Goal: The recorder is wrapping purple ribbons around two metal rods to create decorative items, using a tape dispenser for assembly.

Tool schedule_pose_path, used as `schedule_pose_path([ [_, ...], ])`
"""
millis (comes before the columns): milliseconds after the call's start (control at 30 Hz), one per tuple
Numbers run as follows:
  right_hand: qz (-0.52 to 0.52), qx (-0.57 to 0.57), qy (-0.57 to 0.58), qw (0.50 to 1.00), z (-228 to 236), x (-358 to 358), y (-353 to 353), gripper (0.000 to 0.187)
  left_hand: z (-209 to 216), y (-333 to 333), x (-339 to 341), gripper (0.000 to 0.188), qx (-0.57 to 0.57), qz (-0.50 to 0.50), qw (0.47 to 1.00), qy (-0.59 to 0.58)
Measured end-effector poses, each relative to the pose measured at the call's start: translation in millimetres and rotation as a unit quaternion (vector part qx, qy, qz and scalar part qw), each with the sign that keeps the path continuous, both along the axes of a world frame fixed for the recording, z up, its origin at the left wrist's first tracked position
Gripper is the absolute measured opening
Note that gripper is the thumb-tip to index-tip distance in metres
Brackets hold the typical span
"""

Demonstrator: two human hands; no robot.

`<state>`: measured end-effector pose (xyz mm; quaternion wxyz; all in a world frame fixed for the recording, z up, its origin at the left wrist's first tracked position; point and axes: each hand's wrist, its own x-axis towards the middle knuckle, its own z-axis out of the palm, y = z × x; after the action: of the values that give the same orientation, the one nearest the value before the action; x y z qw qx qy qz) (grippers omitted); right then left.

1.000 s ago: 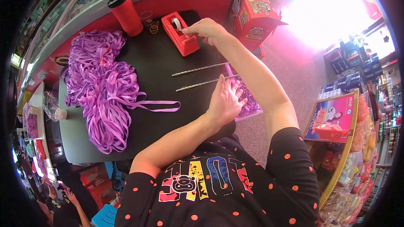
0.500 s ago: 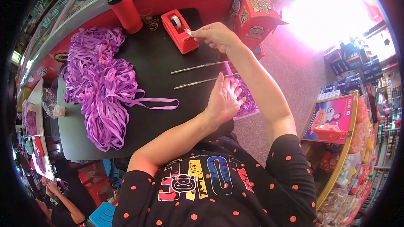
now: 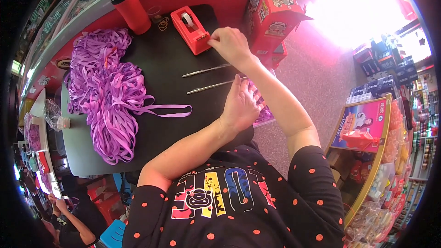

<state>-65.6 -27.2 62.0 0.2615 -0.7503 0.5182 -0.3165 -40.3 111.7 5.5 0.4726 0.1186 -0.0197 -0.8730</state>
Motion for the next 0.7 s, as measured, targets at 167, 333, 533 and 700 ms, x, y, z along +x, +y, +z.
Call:
schedule_pose_path([
  [167, 0.022, 0.111, -0.050, 0.992, 10, -44, 19, 0.023, 12, 1, 0, 0.076, 0.034, 0.005, 0.999, -0.040],
  [333, 0.052, 0.276, -0.120, 0.952, 15, -104, 51, 0.022, -6, -2, -5, 0.039, 0.054, 0.011, 0.998, -0.029],
  [533, 0.084, 0.251, 0.008, 0.964, 21, -127, 84, 0.021, -4, -2, -4, 0.060, -0.010, 0.000, 0.998, -0.065],
  [700, 0.054, 0.213, 0.081, 0.972, 26, -125, 99, 0.023, -3, 0, -4, 0.084, -0.013, -0.009, 0.995, -0.097],
])
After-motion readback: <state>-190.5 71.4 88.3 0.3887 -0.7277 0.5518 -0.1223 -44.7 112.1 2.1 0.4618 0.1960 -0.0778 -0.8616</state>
